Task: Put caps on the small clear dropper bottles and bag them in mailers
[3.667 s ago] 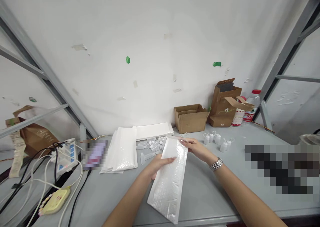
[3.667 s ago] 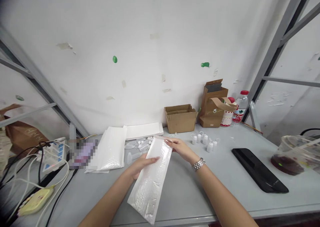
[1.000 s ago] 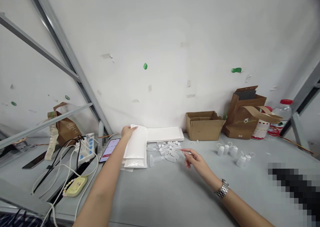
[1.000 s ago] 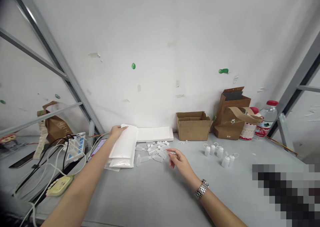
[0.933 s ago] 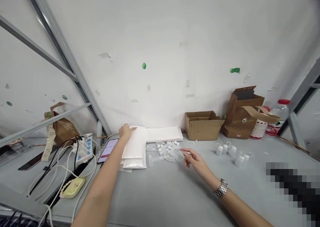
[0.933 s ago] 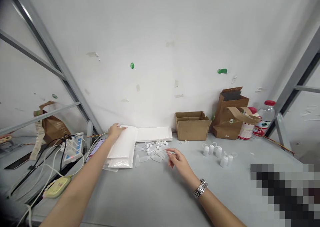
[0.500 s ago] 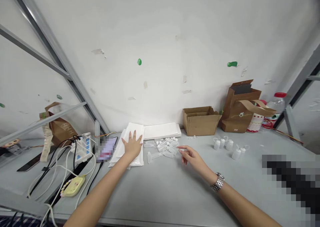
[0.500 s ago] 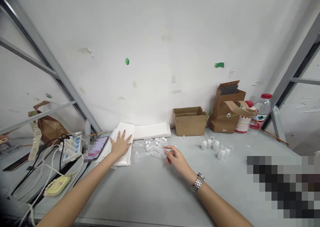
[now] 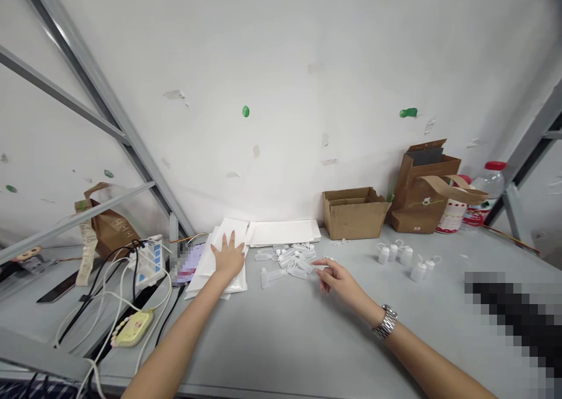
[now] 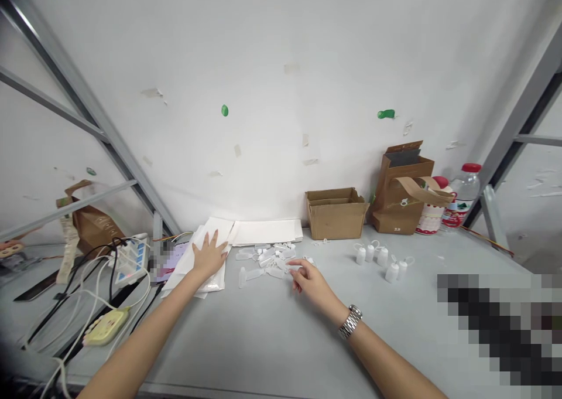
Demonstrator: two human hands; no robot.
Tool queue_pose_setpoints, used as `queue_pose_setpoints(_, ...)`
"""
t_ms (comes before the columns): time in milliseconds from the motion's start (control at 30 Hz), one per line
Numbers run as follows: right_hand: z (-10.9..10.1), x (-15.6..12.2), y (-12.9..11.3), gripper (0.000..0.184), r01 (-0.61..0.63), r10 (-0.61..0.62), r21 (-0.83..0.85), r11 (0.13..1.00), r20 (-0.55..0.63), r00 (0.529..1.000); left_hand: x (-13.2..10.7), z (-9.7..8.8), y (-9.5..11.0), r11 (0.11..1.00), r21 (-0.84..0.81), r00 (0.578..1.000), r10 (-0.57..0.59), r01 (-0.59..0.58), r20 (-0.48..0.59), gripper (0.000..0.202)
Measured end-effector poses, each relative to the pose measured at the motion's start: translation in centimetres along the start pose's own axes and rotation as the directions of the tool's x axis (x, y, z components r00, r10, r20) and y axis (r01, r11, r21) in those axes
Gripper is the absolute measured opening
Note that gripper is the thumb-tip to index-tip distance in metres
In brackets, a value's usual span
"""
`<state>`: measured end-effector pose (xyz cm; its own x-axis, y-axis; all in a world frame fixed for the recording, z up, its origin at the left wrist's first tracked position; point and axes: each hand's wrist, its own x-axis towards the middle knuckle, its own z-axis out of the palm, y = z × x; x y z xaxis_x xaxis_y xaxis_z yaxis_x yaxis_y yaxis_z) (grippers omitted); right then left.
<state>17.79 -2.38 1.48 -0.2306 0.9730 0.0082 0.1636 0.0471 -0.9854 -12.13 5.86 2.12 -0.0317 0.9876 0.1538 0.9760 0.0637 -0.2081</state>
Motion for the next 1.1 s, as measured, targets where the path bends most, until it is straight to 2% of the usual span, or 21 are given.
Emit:
queue_pose_setpoints(167, 0.1, -0.1, -0.1, 0.04, -0.021, 0.022, -0.009, 1.0, 0.013, 1.0, 0.3, 0.1, 0.8, 0.997, -0.04, 0.998, 0.069, -0.069, -0.01, 0.039)
queue_pose_setpoints(333, 0.2, -0.2, 0.0, 0.036, -0.008, 0.008, -0.034, 0.999, 0.018, 1.0, 0.8, -0.2, 1.8, 0.995, -0.094, 1.0, -0.028, 0.027, -0.006, 0.05)
queue_pose_setpoints(500, 0.3, -0.3, -0.1, 0.035, -0.019, 0.021, -0.073, 0.997, 0.031, 0.999, 1.4, -0.9, 3.0, 0.992, -0.038, 0.992, -0.123, 0.123, 0.001, 0.059)
queue_pose_setpoints(667, 0.4, -0.3, 0.1, 0.031, -0.005, 0.009, -0.119, 0.993, 0.032, 0.999, 0.6, -1.9, 4.8, 0.998, -0.051, 0.995, -0.039, 0.034, -0.09, 0.061)
queue_pose_setpoints(767, -0.2, -0.1, 0.5, 0.027, 0.05, -0.059, -0.244, 0.969, -0.031, 0.998, -0.6, -2.8, 6.5, 0.988, -0.15, 0.986, -0.001, -0.024, -0.166, 0.06)
queue_pose_setpoints(833, -1.3, 0.3, 0.6, 0.025, 0.101, -0.173, -0.41, 0.907, -0.142, 0.975, -1.4, -3.4, 7.9, 0.956, -0.281, 0.98, 0.024, -0.081, -0.199, 0.054)
queue_pose_setpoints(900, -3.1, 0.6, 0.5, 0.026, 0.088, -0.311, -0.619, 0.78, -0.263, 0.913, -2.0, -3.6, 9.2, 0.898, -0.422, 0.974, 0.03, -0.126, -0.226, 0.046)
queue_pose_setpoints(1000, -6.7, 0.8, 0.1, 0.026, -0.143, -0.43, -0.823, 0.55, -0.426, 0.796, -2.5, -3.3, 10.4, 0.805, -0.563, 0.966, 0.043, -0.184, -0.254, 0.036)
queue_pose_setpoints(1100, -9.8, 0.5, -0.1, 0.024, -0.443, -0.451, -0.819, 0.364, -0.571, 0.686, -2.6, -2.8, 10.4, 0.762, -0.622, 0.973, 0.045, -0.181, -0.228, 0.032)
